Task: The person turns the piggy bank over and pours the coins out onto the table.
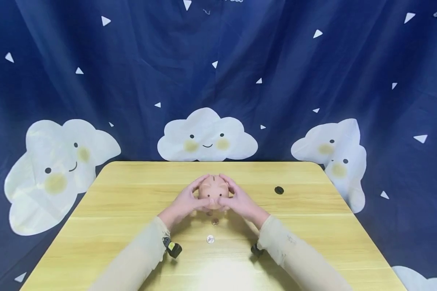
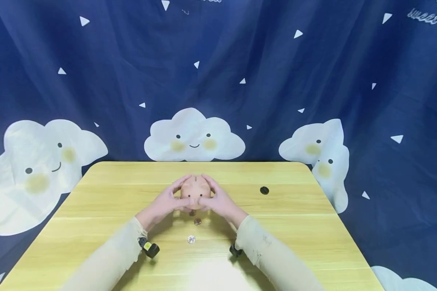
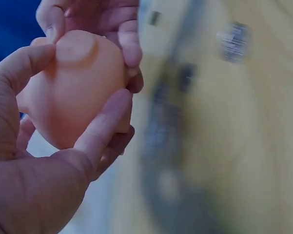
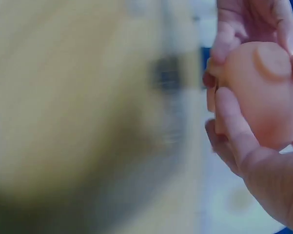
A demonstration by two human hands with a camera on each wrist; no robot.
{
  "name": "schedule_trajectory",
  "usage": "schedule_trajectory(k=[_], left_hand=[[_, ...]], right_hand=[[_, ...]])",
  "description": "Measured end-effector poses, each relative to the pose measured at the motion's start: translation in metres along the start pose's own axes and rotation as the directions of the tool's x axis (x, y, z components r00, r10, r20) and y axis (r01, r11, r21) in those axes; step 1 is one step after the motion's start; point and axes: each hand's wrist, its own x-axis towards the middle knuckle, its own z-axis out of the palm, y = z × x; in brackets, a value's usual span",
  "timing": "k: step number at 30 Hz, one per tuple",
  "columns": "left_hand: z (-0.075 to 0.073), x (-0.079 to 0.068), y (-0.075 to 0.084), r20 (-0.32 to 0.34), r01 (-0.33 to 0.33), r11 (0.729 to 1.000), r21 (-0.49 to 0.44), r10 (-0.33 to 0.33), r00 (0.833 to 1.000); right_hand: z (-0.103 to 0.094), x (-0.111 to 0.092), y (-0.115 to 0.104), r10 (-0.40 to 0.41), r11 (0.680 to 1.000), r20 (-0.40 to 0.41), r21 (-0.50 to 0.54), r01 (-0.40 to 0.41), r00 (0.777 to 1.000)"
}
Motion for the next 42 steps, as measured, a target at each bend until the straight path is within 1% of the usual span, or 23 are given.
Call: schedule_trajectory(k=[1, 3, 4, 5, 6, 7, 9, 10, 12, 13, 16, 22, 27, 30, 32, 33, 35, 36, 37, 38, 39, 40, 42], left_hand=[[0.001, -0.003, 0.009, -0.02, -0.048, 0.998, 0.035, 0.049, 0.999], [0.004, -0.011, 0.023, -0.049, -0.146, 0.982, 0.118, 0.153, 0.987], [0.006, -0.015, 0.026, -0.06, -0.172, 0.973, 0.153, 0.183, 0.981], [0.007, -0.017, 0.026, -0.057, -0.185, 0.968, 0.168, 0.197, 0.979], [0.009, -0.02, 0.024, -0.05, -0.173, 0.972, 0.157, 0.183, 0.982], [0.01, -0.021, 0.017, -0.043, -0.156, 0.977, 0.145, 0.164, 0.986], [0.011, -0.019, -0.003, -0.03, -0.082, 0.992, 0.096, 0.085, 0.996], [0.01, -0.017, -0.011, -0.029, -0.048, 0.996, 0.074, 0.05, 0.998], [0.009, -0.012, -0.024, -0.025, -0.014, 0.999, 0.046, 0.015, 1.0], [0.008, -0.009, -0.028, -0.02, -0.016, 0.999, 0.038, 0.016, 1.0], [0.006, -0.005, -0.03, -0.02, -0.008, 0.999, 0.036, 0.009, 1.0], [0.003, -0.005, -0.034, -0.016, 0.007, 1.0, 0.024, -0.007, 1.0], [0.003, -0.003, -0.035, -0.015, 0.012, 1.0, 0.016, -0.011, 1.0], [0.002, -0.004, -0.031, -0.007, 0.044, 0.999, -0.003, -0.044, 0.999], [0.002, -0.004, -0.022, -0.004, 0.069, 0.998, -0.005, -0.069, 0.998], [0.001, -0.005, -0.015, -0.009, 0.067, 0.998, -0.004, -0.067, 0.998], [0.0, -0.005, 0.0, -0.021, 0.018, 0.999, 0.033, -0.018, 1.0], [0.0, -0.007, 0.01, -0.027, -0.026, 0.998, 0.061, 0.028, 0.999], [0.0, -0.008, 0.018, -0.034, -0.076, 0.992, 0.098, 0.08, 0.996], [0.001, -0.009, 0.023, -0.039, -0.118, 0.985, 0.127, 0.124, 0.992], [0.002, -0.009, 0.025, -0.035, -0.144, 0.979, 0.142, 0.15, 0.988], [0.003, -0.01, 0.025, -0.031, -0.153, 0.976, 0.153, 0.16, 0.987], [0.004, -0.01, 0.018, -0.017, -0.108, 0.987, 0.117, 0.111, 0.994]], right_hand=[[0.001, -0.002, -0.007, -0.058, 0.998, -0.012, -0.011, 0.058, 0.998], [0.002, -0.008, -0.018, -0.183, 0.982, -0.036, -0.055, 0.181, 0.982], [0.004, -0.011, -0.02, -0.219, 0.974, -0.047, -0.07, 0.216, 0.975], [0.005, -0.015, -0.02, -0.231, 0.97, -0.051, -0.087, 0.226, 0.972], [0.006, -0.018, -0.017, -0.21, 0.975, -0.049, -0.087, 0.205, 0.977], [0.008, -0.021, -0.011, -0.172, 0.982, -0.044, -0.089, 0.168, 0.984], [0.009, -0.022, 0.003, -0.067, 0.996, -0.027, -0.06, 0.066, 0.997], [0.01, -0.021, 0.011, -0.032, 0.998, -0.022, -0.05, 0.031, 0.999], [0.009, -0.018, 0.022, 0.009, 0.999, -0.004, -0.036, -0.009, 1.0], [0.009, -0.016, 0.025, 0.005, 1.0, 0.003, -0.03, -0.005, 1.0], [0.007, -0.012, 0.029, -0.011, 1.0, 0.013, -0.015, 0.012, 1.0], [0.006, -0.01, 0.031, 0.027, 1.0, 0.038, 0.004, -0.027, 0.999], [0.006, -0.008, 0.032, 0.037, 0.999, 0.03, 0.012, -0.038, 0.999], [0.006, -0.006, 0.03, 0.067, 0.998, 0.033, 0.005, -0.067, 0.997], [0.006, -0.003, 0.024, 0.074, 0.997, 0.03, -0.004, -0.073, 0.997], [0.005, -0.002, 0.02, 0.055, 0.998, 0.025, -0.015, -0.055, 0.998], [0.005, -0.001, 0.007, -0.011, 1.0, -0.001, -0.023, 0.011, 1.0], [0.005, -0.002, -0.001, -0.068, 0.997, -0.016, -0.032, 0.067, 0.998], [0.004, -0.004, -0.007, -0.13, 0.991, -0.032, -0.041, 0.129, 0.991], [0.004, -0.007, -0.013, -0.173, 0.984, -0.049, -0.042, 0.171, 0.984], [0.004, -0.009, -0.016, -0.2, 0.979, -0.061, -0.047, 0.197, 0.978], [0.004, -0.012, -0.017, -0.198, 0.98, -0.066, -0.046, 0.195, 0.978], [0.004, -0.014, -0.011, -0.154, 0.987, -0.051, -0.054, 0.152, 0.987]])
